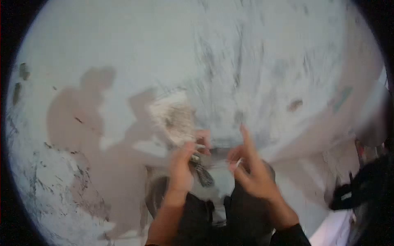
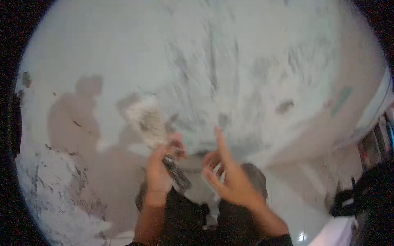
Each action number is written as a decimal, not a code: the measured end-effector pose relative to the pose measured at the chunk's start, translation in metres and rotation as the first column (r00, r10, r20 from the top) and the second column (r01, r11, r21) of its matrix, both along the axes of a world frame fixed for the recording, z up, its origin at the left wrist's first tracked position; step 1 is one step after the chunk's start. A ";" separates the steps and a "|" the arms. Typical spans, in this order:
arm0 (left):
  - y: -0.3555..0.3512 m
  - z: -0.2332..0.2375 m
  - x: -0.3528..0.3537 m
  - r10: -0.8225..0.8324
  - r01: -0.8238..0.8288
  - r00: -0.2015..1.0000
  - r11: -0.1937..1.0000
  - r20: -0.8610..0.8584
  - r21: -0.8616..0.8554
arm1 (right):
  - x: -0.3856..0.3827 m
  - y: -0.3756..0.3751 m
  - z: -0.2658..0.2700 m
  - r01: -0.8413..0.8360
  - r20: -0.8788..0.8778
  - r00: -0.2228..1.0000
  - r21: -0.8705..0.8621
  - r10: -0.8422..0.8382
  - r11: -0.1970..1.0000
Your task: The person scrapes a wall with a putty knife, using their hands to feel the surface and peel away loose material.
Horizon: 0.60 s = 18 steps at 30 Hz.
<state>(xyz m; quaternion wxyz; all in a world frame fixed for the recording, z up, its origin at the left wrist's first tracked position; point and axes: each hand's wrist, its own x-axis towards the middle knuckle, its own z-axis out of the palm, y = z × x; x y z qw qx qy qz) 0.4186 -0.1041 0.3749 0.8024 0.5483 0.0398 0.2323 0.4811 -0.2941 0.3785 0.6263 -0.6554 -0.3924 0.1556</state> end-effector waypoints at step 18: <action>-0.005 -0.074 -0.019 -0.057 0.054 0.998 0.963 -0.006 -0.263 | 0.018 -0.031 -0.023 0.211 -0.118 0.973 0.105 -0.198 0.972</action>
